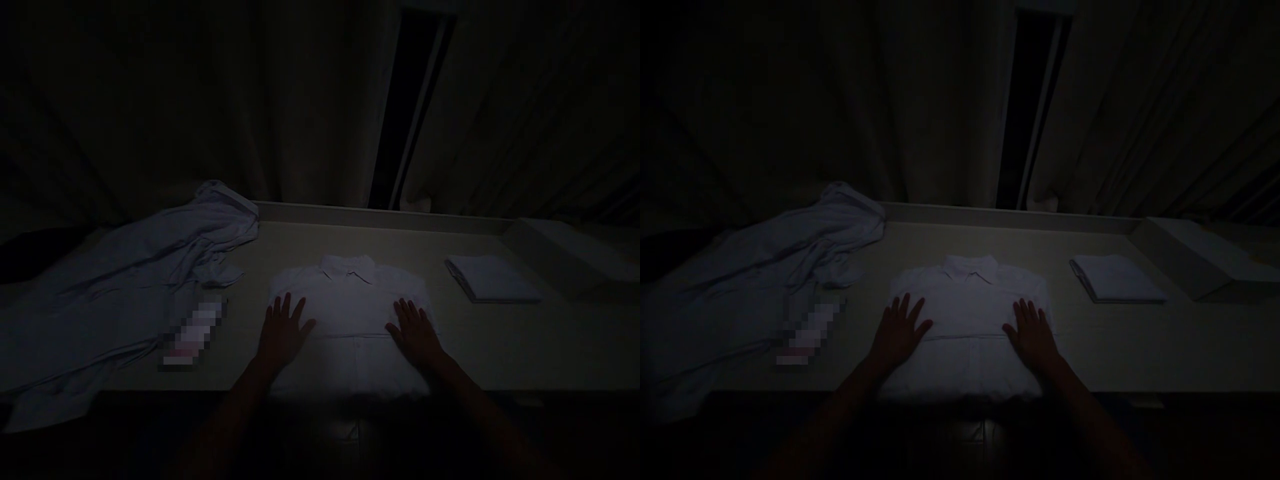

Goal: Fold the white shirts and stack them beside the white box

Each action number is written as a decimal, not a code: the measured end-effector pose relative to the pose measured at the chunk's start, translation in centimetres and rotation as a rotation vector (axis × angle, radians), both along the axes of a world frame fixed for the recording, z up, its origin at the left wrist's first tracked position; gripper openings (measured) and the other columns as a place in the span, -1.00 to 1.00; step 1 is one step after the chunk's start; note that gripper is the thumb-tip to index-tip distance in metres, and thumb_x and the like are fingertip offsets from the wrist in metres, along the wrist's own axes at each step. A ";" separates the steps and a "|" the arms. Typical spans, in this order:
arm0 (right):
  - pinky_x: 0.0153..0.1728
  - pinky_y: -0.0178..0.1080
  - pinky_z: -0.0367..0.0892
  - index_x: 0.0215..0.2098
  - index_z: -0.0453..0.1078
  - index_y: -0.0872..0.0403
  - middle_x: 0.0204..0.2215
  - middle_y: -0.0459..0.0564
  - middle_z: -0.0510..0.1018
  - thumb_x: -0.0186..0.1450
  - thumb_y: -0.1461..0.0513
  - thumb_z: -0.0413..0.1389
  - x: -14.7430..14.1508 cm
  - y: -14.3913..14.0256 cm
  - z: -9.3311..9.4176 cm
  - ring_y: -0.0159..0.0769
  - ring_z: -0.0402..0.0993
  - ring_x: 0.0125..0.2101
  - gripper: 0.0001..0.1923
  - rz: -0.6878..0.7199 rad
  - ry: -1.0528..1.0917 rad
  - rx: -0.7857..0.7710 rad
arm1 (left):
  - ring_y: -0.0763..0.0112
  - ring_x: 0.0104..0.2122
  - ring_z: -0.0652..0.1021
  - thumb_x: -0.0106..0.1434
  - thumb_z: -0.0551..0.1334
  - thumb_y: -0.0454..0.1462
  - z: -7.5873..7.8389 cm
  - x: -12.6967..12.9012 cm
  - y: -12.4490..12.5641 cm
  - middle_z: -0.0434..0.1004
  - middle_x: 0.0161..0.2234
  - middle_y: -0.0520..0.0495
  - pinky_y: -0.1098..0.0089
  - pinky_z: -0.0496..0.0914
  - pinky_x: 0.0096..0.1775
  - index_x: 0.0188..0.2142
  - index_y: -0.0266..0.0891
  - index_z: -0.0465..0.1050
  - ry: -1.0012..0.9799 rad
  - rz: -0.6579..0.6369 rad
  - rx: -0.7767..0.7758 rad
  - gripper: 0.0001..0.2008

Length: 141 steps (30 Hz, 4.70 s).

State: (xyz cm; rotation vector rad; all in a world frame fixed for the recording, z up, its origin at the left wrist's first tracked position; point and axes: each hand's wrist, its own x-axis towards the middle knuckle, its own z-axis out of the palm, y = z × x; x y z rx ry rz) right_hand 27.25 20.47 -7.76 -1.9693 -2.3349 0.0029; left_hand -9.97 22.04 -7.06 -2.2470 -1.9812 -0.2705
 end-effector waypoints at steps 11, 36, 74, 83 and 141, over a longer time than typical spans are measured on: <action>0.25 -0.10 0.06 0.21 0.31 0.12 0.19 0.10 0.40 0.47 0.10 -0.15 -17.8 6.1 8.5 -0.17 0.25 0.21 -0.53 0.392 0.247 0.101 | -0.23 0.36 -0.02 0.31 -0.09 0.17 0.0 0.0 -0.5 0.01 0.38 -0.26 -0.11 -0.07 0.28 0.33 -0.18 0.13 -0.066 0.014 0.073 -0.26; 0.01 -0.02 0.21 -0.11 0.54 -0.03 -0.02 0.07 0.56 0.31 -0.05 0.12 -36.0 18.3 6.5 -0.04 0.35 0.06 -0.64 0.164 0.252 -0.210 | -0.33 0.34 -0.04 0.28 -0.09 0.19 0.5 -0.8 -0.3 -0.02 0.38 -0.30 -0.20 -0.13 0.26 0.35 -0.18 0.08 -0.164 0.117 -0.008 -0.21; 0.33 0.13 -0.18 0.40 -0.01 0.11 0.41 0.14 -0.13 0.46 -0.03 -0.18 -7.7 2.1 4.5 -0.04 -0.33 0.40 -0.34 0.102 -0.033 0.127 | -0.15 0.38 -0.07 0.24 -0.09 0.25 2.5 -1.0 -0.1 -0.10 0.40 -0.33 -0.12 -0.11 0.29 0.36 -0.23 0.03 -0.091 0.035 0.071 -0.13; 0.31 0.12 -0.10 0.40 0.02 -0.06 0.40 0.02 -0.04 0.46 -0.02 -0.23 1.9 -1.4 0.9 -0.10 -0.24 0.39 -0.41 -0.035 -0.062 0.031 | -0.21 0.36 -0.04 0.21 -0.04 0.27 -0.6 -1.4 0.2 -0.12 0.40 -0.30 -0.13 -0.02 0.25 0.37 -0.08 0.01 0.011 -0.056 -0.024 -0.14; 0.29 0.18 -0.15 0.41 -0.06 -0.07 0.41 -0.01 -0.03 0.48 -0.04 -0.27 -31.4 7.4 3.0 0.00 -0.20 0.38 -0.42 0.572 0.143 0.039 | -0.14 0.36 0.00 0.25 0.09 0.10 -3.2 -0.6 -14.4 -0.01 0.37 -0.40 -0.12 0.04 0.27 0.33 -0.34 0.11 -0.195 0.120 0.126 -0.20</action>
